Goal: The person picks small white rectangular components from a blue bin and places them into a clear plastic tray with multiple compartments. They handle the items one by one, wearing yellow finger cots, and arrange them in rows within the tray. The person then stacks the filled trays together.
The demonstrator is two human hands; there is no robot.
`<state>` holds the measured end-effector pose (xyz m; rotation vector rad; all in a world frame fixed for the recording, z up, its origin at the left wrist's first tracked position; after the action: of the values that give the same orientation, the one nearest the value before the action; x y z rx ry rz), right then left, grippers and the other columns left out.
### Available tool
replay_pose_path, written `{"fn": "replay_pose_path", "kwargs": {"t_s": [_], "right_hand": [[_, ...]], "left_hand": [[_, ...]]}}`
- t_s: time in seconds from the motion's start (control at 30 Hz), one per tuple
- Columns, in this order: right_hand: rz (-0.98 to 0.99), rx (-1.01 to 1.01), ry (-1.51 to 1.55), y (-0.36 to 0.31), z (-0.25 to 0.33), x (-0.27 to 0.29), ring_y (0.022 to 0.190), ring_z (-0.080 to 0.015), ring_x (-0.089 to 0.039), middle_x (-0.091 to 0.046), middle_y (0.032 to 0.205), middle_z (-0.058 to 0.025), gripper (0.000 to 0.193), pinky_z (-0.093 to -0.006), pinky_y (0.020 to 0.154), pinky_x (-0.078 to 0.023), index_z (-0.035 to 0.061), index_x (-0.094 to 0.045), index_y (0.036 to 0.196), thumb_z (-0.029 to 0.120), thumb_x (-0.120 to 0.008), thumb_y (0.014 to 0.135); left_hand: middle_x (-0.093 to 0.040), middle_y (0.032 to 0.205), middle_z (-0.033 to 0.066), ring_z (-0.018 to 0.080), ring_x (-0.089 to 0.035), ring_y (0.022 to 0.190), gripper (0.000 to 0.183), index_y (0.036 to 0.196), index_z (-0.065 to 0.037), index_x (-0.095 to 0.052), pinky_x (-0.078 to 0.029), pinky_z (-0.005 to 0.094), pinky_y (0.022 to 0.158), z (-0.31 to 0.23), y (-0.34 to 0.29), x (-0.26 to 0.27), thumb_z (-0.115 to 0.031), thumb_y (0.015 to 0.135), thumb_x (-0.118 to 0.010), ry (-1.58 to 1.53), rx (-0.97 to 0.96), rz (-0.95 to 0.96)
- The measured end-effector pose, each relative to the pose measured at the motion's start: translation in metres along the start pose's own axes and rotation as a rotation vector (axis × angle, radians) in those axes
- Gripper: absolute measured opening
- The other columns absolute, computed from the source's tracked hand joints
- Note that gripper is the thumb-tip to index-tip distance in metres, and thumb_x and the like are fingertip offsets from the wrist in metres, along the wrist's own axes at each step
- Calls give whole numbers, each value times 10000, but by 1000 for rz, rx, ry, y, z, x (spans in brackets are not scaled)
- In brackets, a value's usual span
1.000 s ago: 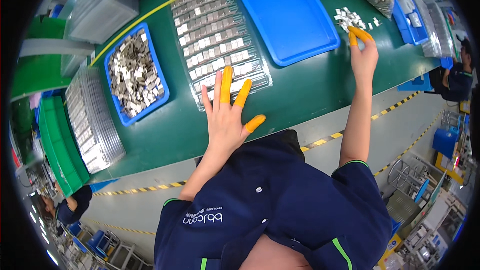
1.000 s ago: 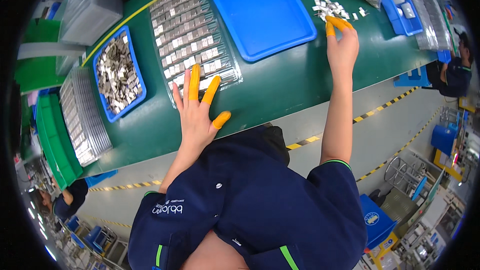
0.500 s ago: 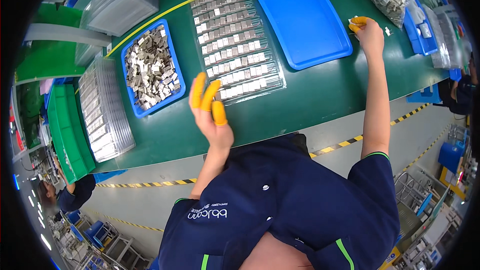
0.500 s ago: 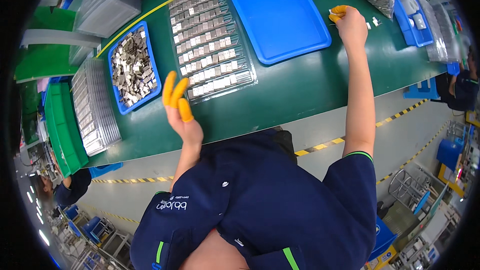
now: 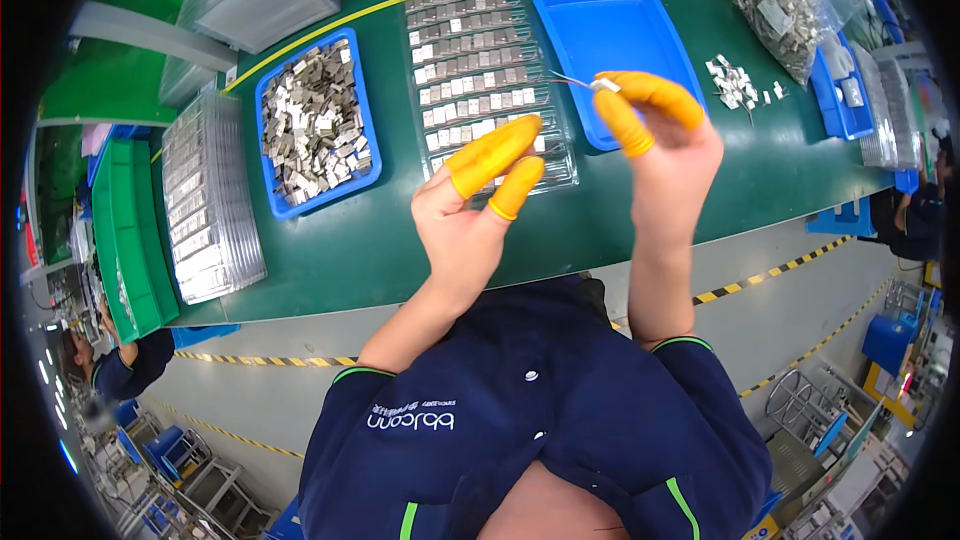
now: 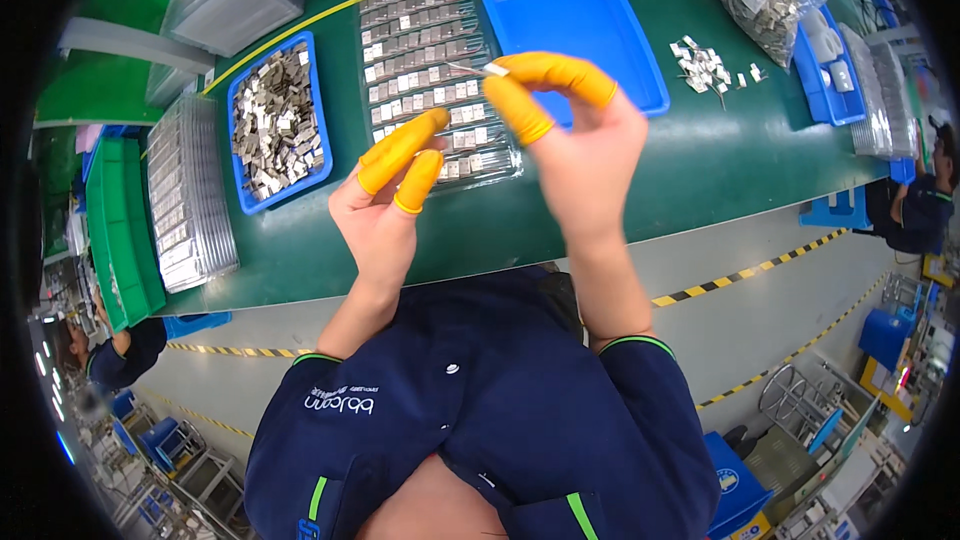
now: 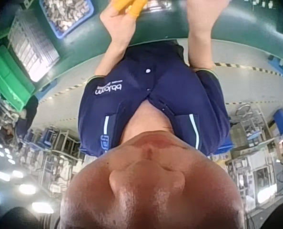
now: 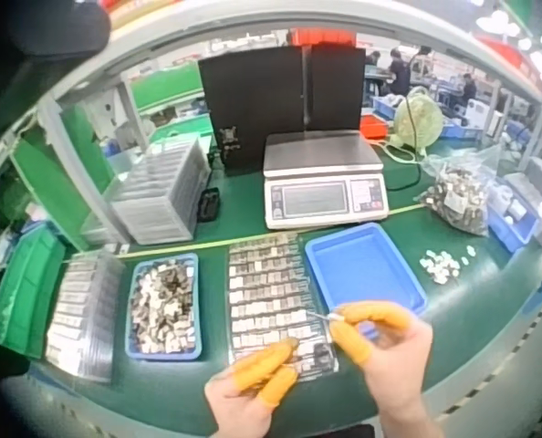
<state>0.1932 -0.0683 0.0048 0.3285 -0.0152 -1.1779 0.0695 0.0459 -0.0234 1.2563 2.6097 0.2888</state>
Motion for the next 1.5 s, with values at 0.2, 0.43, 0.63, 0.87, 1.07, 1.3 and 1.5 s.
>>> {"fn": "replay_pose_path", "kwargs": {"t_s": [0.2, 0.43, 0.63, 0.87, 1.07, 1.3, 1.5], "right_hand": [[56, 701, -532, -41, 38, -39, 710, -166, -503, -609, 796, 16, 285, -270, 669, -361, 109, -650, 786, 60, -691, 508], [189, 482, -246, -38, 31, -46, 738, -177, -533, -614, 813, -43, 259, -265, 657, -414, 57, -648, 807, 22, -698, 555], [243, -227, 269, -35, -9, -57, 751, -142, -550, -615, 816, -91, 201, -246, 686, -429, -11, -630, 847, -5, -667, 650], [266, -144, 293, -31, 1, -56, 729, -132, -548, -607, 782, -86, 129, -247, 673, -424, -19, -627, 797, -12, -652, 670], [307, -23, 247, -21, 19, -59, 627, -113, -525, -581, 724, -71, 89, -231, 583, -414, -29, -612, 750, -28, -645, 667], [309, -113, 325, -24, 23, -65, 562, -91, -506, -540, 665, -52, 83, -200, 473, -401, -33, -607, 736, -26, -647, 663], [336, -75, 321, -24, 28, -66, 560, -82, -493, -534, 671, -50, 88, -188, 434, -393, -35, -607, 731, -19, -653, 657]], "left_hand": [[-533, 1062, 159, 206, -539, 951, 424, 1103, 66, -470, -426, 327, 845, -14, -7, -2, -6, 717, -628, -349, -29, -122], [-587, 934, 155, 206, -599, 780, 265, 990, 60, -547, -483, 294, 706, -12, -6, 20, -83, 771, -592, -598, 104, -224], [-610, 788, 137, 190, -604, 647, 208, 915, 53, -582, -489, 270, 604, -6, -7, 21, -98, 772, -592, -527, 186, -211], [-611, 755, 135, 187, -601, 619, 201, 906, 55, -584, -488, 271, 576, -10, -10, 20, -82, 759, -600, -564, 197, -151], [-608, 793, 150, 198, -606, 646, 196, 897, 68, -578, -503, 286, 596, -26, -5, 16, -53, 746, -608, -508, 137, -128], [-603, 834, 150, 212, -608, 666, 193, 902, 57, -581, -511, 307, 637, -25, -10, 16, -19, 729, -619, -522, 155, -128], [-604, 821, 144, 209, -607, 664, 189, 901, 54, -583, -512, 306, 634, -30, -13, 11, -19, 730, -618, -555, 176, -82]]}}
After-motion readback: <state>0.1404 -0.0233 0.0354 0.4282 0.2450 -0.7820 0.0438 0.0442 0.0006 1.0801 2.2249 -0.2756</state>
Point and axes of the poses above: each hand's wrist, its own y-axis towards the middle knuckle, its own x-axis out of the back of the hand, z = x × y, the point moved 7 cm from there along y, towards the middle knuckle
